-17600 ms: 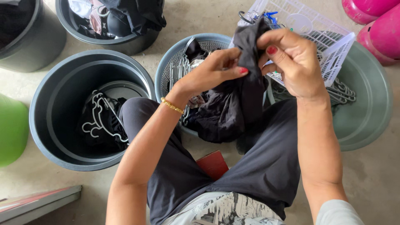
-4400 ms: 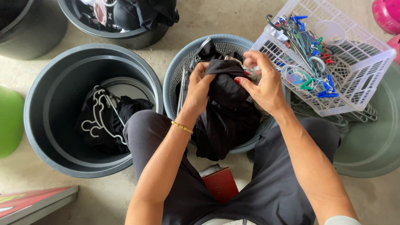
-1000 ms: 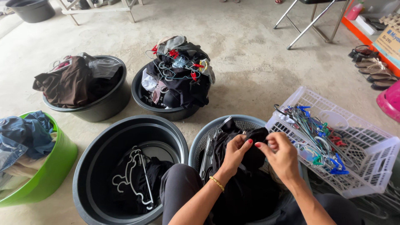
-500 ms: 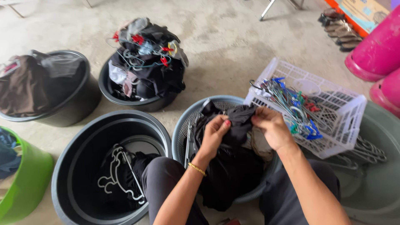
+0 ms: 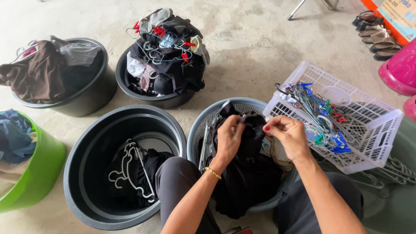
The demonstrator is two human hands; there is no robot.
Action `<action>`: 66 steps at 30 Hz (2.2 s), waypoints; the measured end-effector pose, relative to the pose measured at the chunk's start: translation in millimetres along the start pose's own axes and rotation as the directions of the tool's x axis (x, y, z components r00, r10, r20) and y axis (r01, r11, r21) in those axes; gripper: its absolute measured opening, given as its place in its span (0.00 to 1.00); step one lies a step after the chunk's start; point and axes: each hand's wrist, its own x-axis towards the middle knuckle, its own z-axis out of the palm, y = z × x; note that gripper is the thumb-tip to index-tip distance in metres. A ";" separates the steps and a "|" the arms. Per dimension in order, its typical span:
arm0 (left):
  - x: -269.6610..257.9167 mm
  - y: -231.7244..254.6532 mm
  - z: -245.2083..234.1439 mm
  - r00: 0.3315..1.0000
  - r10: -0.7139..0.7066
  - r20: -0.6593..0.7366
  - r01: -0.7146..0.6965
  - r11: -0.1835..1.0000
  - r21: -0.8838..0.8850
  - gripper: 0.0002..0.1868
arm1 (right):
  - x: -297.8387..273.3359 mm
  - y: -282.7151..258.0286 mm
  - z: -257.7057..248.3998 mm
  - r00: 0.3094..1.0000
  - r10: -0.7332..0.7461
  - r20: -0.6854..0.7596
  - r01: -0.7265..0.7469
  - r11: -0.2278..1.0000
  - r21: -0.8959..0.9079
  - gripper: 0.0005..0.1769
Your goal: The person sorts through clothes in a laundry basket, picking up a black garment and placing it onto a hanger.
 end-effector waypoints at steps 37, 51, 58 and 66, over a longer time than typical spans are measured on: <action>-1.1 25.9 -6.7 0.902 0.408 -0.144 -0.351 0.885 0.306 0.13 | -1.7 -25.6 2.6 0.996 -0.076 -0.034 0.080 0.988 0.128 0.02; 13.7 -38.4 -4.3 0.897 -0.340 0.283 0.438 0.587 -0.681 0.08 | -16.5 -39.1 17.0 0.827 -0.561 -0.017 0.445 0.673 -0.591 0.09; -3.5 0.7 -7.3 0.919 0.048 0.391 0.165 0.854 -0.493 0.06 | -18.8 -6.6 32.9 0.906 -0.365 0.213 0.394 0.547 -0.738 0.04; 0.1 26.1 -24.9 0.987 0.142 0.076 -0.137 0.988 -0.070 0.33 | -16.2 -11.8 16.0 0.979 -0.077 0.186 0.032 0.971 0.235 0.16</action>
